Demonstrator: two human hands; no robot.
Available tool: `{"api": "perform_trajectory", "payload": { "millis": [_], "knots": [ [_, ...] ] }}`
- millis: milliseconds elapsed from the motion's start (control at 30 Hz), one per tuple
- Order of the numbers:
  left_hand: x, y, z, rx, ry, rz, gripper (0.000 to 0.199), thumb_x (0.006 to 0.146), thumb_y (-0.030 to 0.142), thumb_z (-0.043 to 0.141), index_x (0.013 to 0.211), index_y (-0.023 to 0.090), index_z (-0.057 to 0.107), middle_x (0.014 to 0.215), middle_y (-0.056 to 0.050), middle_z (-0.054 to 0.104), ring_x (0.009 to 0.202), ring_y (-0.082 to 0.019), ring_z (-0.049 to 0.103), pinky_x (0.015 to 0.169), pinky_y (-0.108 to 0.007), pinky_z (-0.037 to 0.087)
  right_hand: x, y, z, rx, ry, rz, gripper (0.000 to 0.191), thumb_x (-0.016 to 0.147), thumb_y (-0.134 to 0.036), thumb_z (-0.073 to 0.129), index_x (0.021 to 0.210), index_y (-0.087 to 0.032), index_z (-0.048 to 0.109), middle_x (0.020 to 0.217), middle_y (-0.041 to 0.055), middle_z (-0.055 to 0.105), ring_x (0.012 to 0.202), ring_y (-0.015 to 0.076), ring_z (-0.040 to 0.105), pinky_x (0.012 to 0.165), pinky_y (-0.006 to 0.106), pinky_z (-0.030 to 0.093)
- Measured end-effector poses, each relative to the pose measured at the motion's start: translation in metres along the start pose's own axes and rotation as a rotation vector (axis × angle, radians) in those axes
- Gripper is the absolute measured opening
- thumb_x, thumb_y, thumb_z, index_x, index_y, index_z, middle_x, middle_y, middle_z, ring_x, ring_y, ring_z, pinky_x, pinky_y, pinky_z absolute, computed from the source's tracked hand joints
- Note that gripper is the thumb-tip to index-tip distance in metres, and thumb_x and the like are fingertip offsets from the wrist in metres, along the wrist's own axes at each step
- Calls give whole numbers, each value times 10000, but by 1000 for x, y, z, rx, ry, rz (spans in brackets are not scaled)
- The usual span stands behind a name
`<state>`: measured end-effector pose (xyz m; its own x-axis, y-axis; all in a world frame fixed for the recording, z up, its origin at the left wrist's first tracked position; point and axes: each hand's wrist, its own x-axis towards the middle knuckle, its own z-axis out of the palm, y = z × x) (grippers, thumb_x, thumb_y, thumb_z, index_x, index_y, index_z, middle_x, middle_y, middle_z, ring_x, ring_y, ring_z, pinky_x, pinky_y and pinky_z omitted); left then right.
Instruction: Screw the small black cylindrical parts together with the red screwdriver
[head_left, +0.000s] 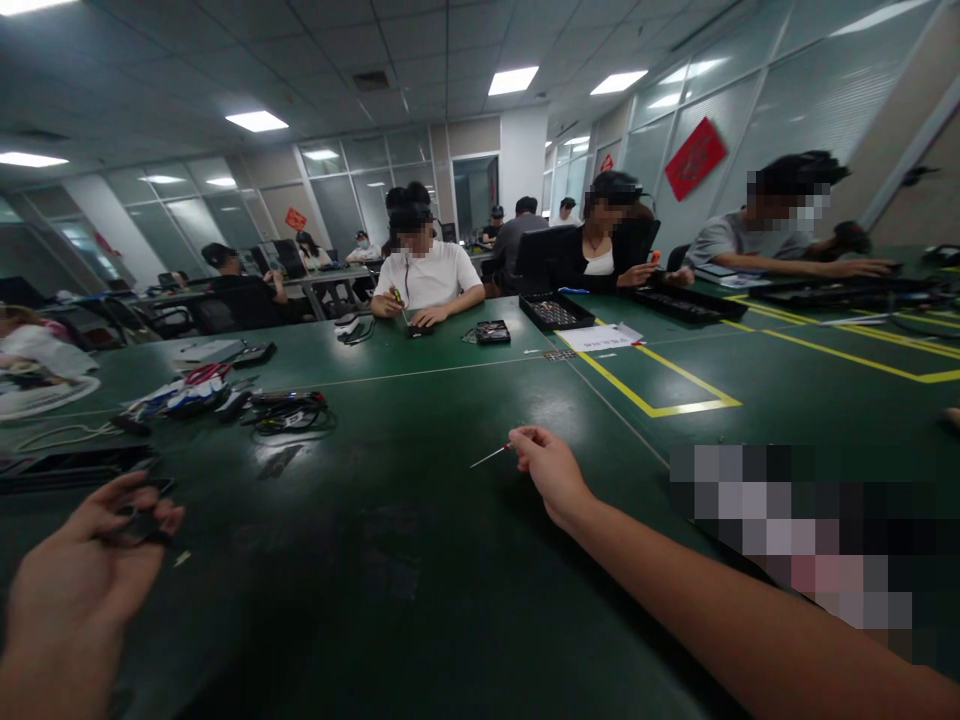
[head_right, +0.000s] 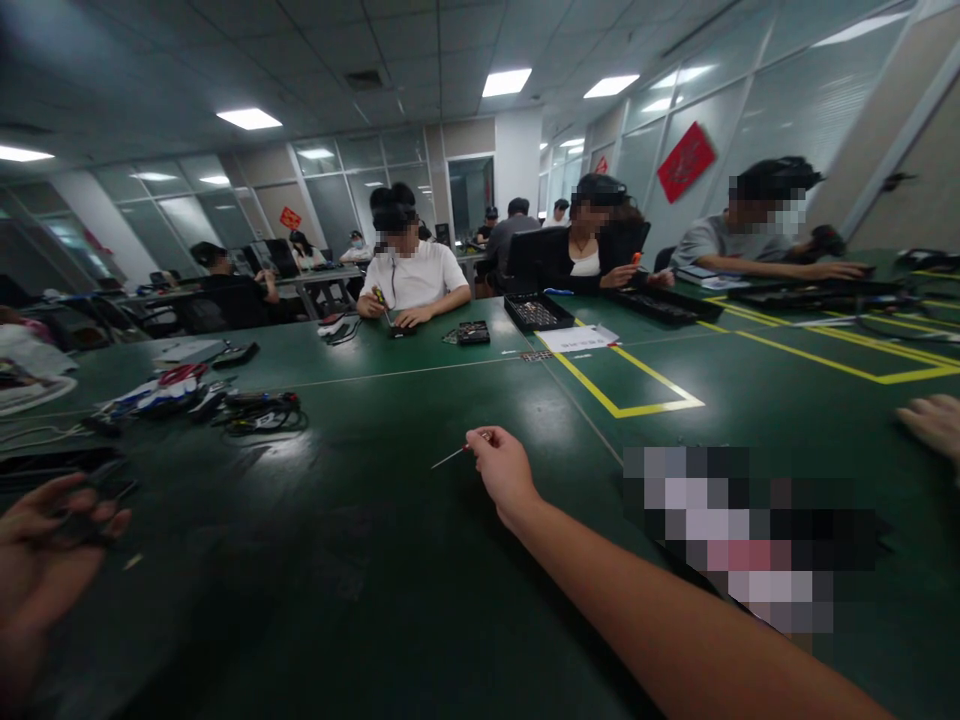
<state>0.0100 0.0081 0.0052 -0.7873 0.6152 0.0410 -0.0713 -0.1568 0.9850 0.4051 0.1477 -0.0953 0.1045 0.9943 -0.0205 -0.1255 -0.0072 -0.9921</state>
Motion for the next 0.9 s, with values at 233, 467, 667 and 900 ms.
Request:
{"api": "perform_trajectory", "payload": {
  "millis": [233,467,667,900],
  "knots": [
    [-29,7,91,-267,-330,-132,329,596,119,560,909,130,660,759,-45,585,689,-160,547,579,-265,537,0,0,-4,25,-42,4,255,718,-428,733,818,-200,679,784,30,661,609,149,505,591,297,420],
    [-59,-57,173,160,-666,123,455,612,10,601,1025,185,517,938,-7,640,808,-147,603,770,-273,480,-3,-2,-8,-132,-118,-135,370,854,-570,624,813,-205,671,737,23,646,633,167,540,610,308,428],
    [-85,-103,185,580,-907,394,252,798,121,690,1014,205,591,1053,-45,690,995,-208,642,928,-376,485,-10,-14,-14,-170,-169,-243,406,859,-602,644,740,-215,613,628,-15,595,566,149,519,568,293,405],
    [-74,-116,171,667,-944,555,400,780,116,739,1156,250,713,1198,-66,670,1123,-242,624,1020,-437,483,-19,-27,-14,-205,-151,-331,364,884,-555,624,863,-204,720,694,11,648,632,170,575,587,295,440]
  ]
}}
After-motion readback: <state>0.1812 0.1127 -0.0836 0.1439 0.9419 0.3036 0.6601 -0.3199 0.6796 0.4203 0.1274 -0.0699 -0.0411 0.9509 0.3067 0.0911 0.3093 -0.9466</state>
